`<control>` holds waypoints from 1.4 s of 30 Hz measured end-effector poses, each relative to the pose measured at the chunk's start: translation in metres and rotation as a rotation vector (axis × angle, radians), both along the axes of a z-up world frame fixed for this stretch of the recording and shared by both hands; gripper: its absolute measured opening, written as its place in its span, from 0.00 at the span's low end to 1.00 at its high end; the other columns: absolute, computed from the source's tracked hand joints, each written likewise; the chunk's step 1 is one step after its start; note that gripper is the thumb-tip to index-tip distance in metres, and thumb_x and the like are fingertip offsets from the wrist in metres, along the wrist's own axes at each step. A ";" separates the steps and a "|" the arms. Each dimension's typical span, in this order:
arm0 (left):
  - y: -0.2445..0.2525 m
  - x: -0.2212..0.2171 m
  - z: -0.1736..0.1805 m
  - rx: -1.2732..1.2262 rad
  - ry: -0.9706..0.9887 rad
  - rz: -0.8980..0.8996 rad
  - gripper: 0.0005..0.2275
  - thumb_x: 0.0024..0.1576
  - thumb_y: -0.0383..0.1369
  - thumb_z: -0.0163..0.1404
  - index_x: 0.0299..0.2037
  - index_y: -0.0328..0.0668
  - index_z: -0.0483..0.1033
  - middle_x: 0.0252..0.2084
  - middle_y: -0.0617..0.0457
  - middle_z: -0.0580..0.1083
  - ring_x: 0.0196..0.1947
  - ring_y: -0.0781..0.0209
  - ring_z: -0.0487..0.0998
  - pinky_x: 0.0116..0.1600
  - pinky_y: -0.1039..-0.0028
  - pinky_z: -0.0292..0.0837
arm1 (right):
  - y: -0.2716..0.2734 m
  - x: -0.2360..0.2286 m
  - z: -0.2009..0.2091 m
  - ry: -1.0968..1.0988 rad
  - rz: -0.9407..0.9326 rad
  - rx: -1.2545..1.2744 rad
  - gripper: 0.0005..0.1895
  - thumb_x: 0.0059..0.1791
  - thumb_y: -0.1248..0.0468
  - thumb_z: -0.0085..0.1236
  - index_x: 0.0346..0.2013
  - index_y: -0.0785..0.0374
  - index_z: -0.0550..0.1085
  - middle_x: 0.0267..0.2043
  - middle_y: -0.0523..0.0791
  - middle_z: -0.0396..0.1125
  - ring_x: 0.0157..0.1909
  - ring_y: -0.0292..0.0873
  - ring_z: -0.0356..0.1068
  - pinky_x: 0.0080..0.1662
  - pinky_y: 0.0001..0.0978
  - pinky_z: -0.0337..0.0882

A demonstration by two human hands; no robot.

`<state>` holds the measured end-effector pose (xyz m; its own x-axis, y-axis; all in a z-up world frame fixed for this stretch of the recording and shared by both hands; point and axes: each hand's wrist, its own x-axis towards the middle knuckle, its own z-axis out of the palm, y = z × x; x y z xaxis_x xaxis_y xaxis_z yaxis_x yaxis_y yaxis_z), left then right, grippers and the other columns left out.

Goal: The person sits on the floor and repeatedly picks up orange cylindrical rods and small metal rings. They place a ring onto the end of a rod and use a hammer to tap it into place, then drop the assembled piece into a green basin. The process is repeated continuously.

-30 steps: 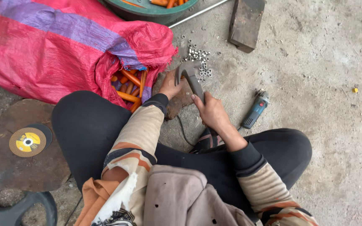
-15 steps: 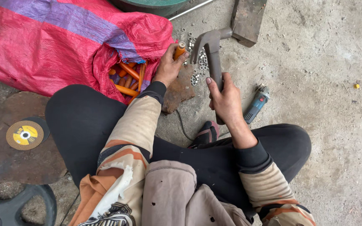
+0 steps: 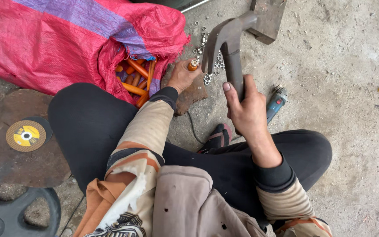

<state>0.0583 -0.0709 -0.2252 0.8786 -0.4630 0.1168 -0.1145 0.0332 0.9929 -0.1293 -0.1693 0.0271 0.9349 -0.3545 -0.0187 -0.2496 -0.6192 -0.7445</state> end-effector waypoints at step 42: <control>-0.006 0.016 -0.038 -0.121 -0.326 0.055 0.19 0.51 0.23 0.55 0.55 0.35 0.76 0.43 0.50 0.80 0.45 0.68 0.79 0.51 0.70 0.75 | -0.002 0.025 -0.079 0.070 0.152 -0.377 0.25 0.54 0.46 0.56 0.40 0.69 0.69 0.25 0.63 0.70 0.31 0.67 0.73 0.33 0.56 0.71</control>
<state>0.0745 -0.0770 -0.2629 0.8093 -0.3821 0.4461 -0.4294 0.1334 0.8932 -0.1045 -0.1717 -0.0524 0.9783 -0.2062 0.0210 -0.1758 -0.8793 -0.4427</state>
